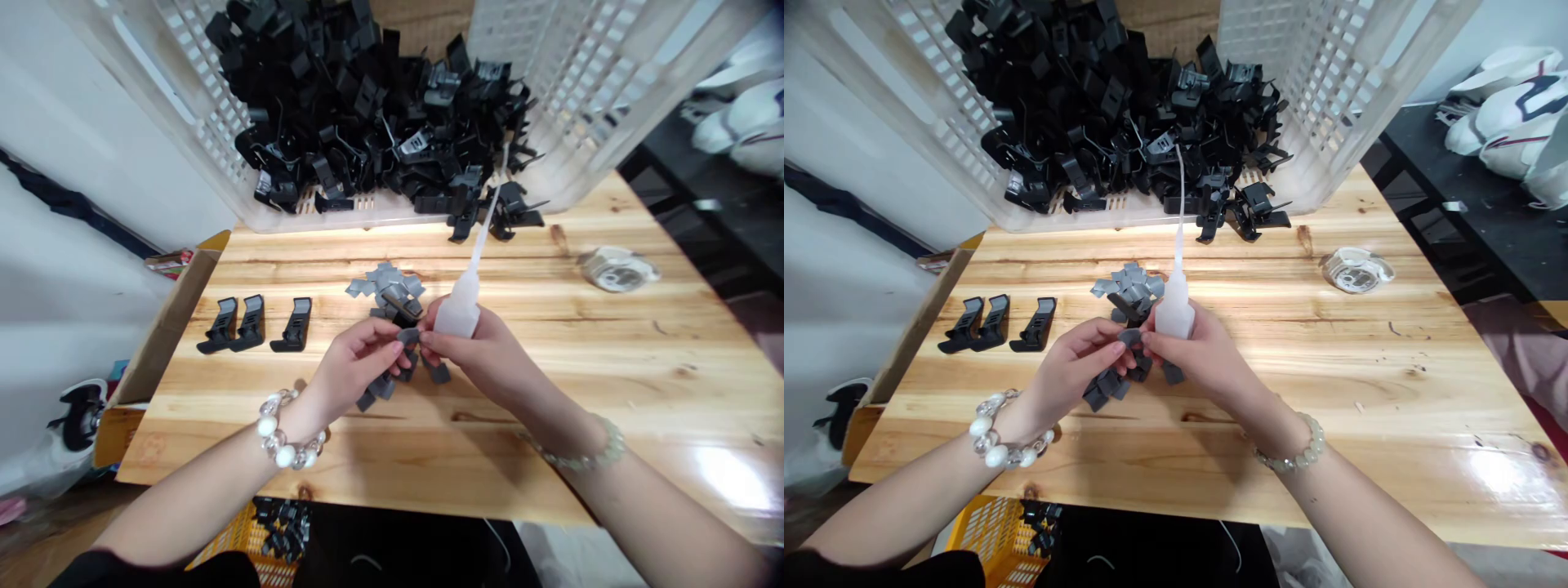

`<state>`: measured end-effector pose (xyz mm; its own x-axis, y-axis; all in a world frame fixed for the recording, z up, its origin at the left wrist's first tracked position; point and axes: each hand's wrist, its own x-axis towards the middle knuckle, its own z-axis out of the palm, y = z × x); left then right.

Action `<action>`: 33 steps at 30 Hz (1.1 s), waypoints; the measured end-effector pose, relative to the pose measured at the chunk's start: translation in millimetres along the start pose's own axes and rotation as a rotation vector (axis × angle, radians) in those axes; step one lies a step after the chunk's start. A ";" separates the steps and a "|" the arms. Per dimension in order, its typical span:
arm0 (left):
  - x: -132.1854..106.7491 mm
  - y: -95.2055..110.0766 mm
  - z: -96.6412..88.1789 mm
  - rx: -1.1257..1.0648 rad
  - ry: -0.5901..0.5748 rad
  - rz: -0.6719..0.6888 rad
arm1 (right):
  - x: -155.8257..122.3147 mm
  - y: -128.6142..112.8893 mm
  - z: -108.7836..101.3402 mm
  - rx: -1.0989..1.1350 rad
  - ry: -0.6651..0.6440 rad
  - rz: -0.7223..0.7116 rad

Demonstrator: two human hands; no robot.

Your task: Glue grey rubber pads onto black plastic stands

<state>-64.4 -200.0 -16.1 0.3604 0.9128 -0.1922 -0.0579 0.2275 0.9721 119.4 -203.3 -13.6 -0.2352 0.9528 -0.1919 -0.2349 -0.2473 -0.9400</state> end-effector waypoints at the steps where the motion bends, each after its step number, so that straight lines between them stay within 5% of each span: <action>1: 0.6 0.3 -1.0 0.020 -0.008 -0.001 | 0.3 0.3 -0.1 0.007 -0.012 0.009; 16: 3.0 -5.5 1.5 -0.095 0.070 -0.087 | -3.1 -0.8 9.6 -0.125 -0.016 -0.023; 33: 3.4 -4.8 0.8 -0.308 -0.036 -0.098 | -9.5 -1.4 15.3 -0.150 -0.004 -0.096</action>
<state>-62.2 -198.2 -21.3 0.4103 0.8702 -0.2728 -0.2986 0.4109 0.8614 107.5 -214.7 -6.2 -0.2221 0.9700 -0.0988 -0.1130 -0.1262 -0.9855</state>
